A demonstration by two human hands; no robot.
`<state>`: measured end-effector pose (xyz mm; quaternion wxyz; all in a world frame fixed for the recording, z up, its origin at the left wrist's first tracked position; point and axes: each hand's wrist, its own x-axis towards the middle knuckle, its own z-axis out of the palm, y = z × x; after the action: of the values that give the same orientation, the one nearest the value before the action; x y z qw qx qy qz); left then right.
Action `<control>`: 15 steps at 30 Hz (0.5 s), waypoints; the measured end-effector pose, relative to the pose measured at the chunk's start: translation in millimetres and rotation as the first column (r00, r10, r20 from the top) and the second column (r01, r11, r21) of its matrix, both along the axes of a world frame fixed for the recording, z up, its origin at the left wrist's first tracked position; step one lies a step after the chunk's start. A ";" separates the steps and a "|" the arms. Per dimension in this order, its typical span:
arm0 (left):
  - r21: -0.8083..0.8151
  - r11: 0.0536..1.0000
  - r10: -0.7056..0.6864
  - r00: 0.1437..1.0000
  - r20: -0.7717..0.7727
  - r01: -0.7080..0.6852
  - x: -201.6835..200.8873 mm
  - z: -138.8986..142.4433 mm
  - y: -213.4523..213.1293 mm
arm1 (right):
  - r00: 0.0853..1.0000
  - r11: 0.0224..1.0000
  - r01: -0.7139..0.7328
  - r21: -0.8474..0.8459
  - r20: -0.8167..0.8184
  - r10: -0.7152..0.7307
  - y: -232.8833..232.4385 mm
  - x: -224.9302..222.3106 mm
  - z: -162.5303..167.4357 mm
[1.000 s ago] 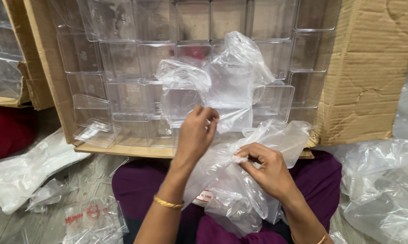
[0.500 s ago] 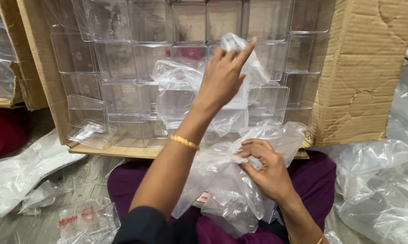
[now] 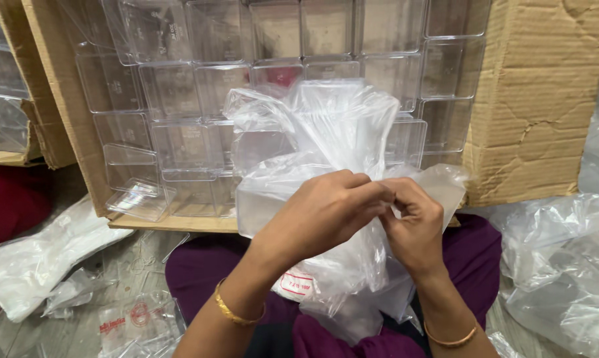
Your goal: The person sits on the floor in front of a cardboard carton and pulls clear plastic boxes out of plastic bags, stacking them into the carton. They open and empty several bags one at a time, set empty bags aside, and arrange the boxes in rows inside the carton.
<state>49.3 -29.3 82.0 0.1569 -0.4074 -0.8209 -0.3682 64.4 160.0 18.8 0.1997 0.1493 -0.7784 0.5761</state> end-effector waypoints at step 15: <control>-0.207 0.804 0.588 0.798 0.133 -0.558 -152.5 -34.5 -82.8 | 0.989 0.957 0.125 -0.261 -0.044 -0.141 105.6 44.9 10.9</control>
<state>-103.2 -112.1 47.6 0.1492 -0.1131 -0.9432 -0.2744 109.3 265.6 29.7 0.2799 0.0872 -0.6988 0.6524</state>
